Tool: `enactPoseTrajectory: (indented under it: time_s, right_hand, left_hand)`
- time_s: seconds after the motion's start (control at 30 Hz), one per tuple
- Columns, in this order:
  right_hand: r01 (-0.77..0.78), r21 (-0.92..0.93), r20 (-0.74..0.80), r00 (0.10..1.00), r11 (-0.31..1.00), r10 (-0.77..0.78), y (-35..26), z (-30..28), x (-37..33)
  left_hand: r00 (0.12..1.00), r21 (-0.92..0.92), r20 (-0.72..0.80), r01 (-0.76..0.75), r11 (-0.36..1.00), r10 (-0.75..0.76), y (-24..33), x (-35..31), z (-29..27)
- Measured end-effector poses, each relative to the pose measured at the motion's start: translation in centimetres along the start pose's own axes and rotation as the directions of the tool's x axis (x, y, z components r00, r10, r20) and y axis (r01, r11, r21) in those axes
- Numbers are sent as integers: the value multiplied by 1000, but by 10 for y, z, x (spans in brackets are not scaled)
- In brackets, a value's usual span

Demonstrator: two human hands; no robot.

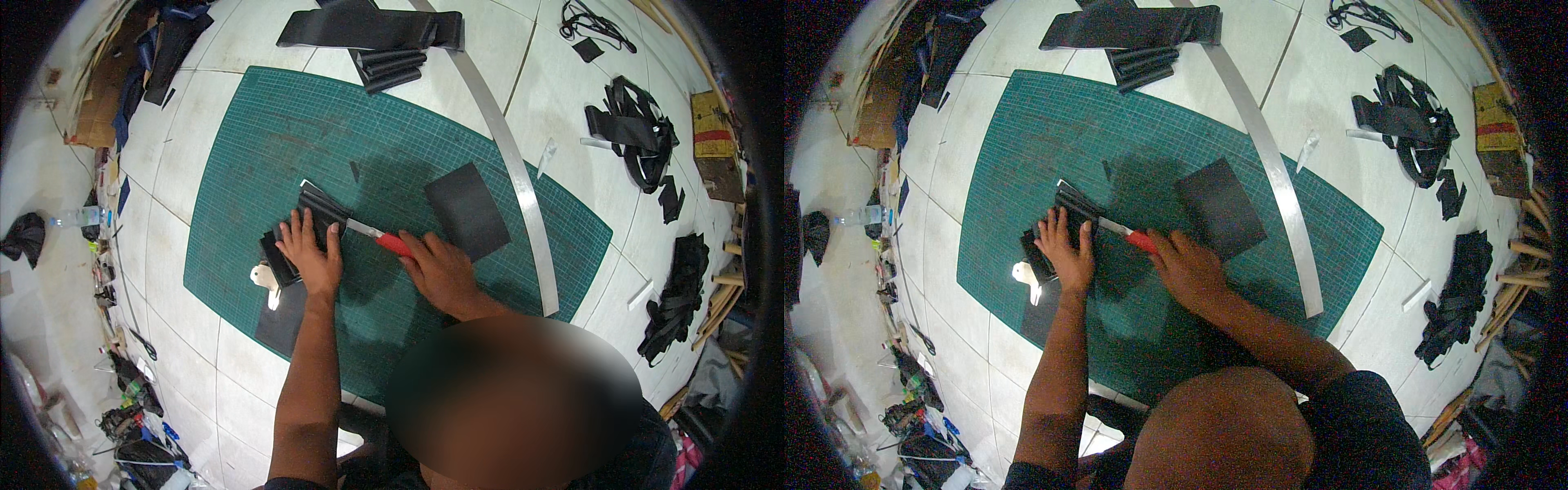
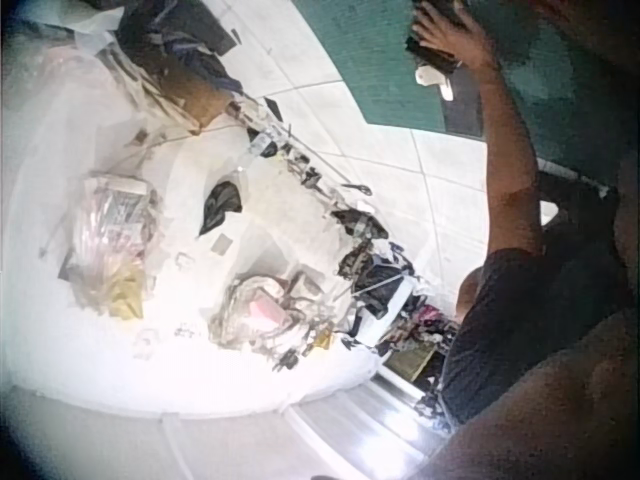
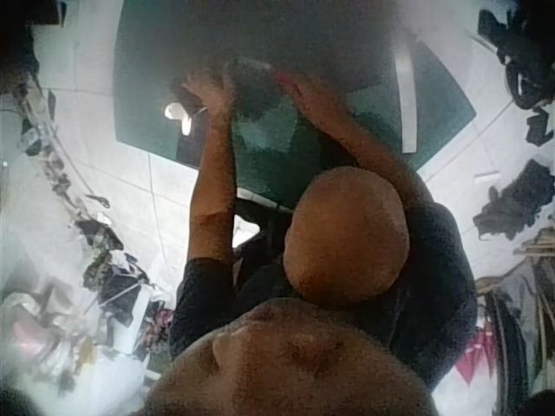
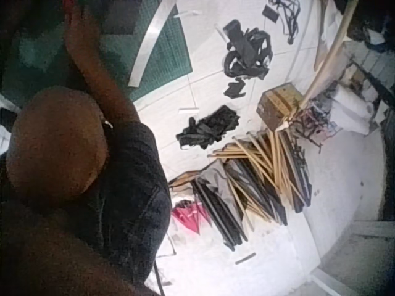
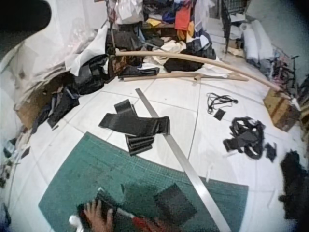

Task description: The person cuts strips from a sheet of black material using a utility knife and a metal ruler on a green cutting mat. They use a clipboard to hold and organize the material while cutting.

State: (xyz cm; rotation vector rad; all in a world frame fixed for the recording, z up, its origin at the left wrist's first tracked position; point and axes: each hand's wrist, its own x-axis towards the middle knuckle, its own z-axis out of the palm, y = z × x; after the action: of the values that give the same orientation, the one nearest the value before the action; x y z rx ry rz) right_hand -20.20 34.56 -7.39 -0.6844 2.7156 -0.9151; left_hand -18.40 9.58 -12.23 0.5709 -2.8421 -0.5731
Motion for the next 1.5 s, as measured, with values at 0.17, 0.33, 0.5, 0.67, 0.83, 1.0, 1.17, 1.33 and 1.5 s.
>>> enactPoseTrajectory:
  time_s: [0.17, 0.33, 0.5, 0.67, 0.83, 1.0, 1.17, 1.33, 1.5]
  right_hand:
    - [67, -97, -9, 998, 993, -69, -1, 3, 12]
    - [65, -68, -18, 998, 996, -67, -6, 8, 21]
    - [53, -107, 2, 999, 993, -53, -3, 11, 24]
    - [70, -79, -15, 997, 994, -72, 0, 5, 30]
    - [125, -34, -2, 992, 992, -125, -8, 12, 67]
    - [95, -51, 43, 995, 994, -93, -8, -2, 69]
    - [69, -2, 34, 997, 998, -69, -1, -4, 39]
    - [112, 14, 1, 994, 994, -112, -1, 9, 51]
    - [135, 20, 8, 991, 991, -136, -13, 18, 77]
  left_hand:
    - [1000, -12, 13, 3, 1000, -2, 2, 0, -1]
    - [1000, 11, 8, -17, 1000, 17, 2, -1, 1]
    - [1000, 53, 10, -21, 998, 21, -1, -2, 4]
    - [999, 71, 4, -49, 996, 49, -6, -1, 6]
    - [999, 92, -26, -19, 996, 21, -10, 2, 10]
    - [1000, 75, 17, 4, 997, -5, -3, 6, 6]
    - [1000, 77, 13, -23, 997, 22, 0, -4, 1]
    - [998, 66, 31, -52, 996, 51, -2, -2, 2]
    - [999, 67, 28, -46, 997, 44, -2, -2, 2]
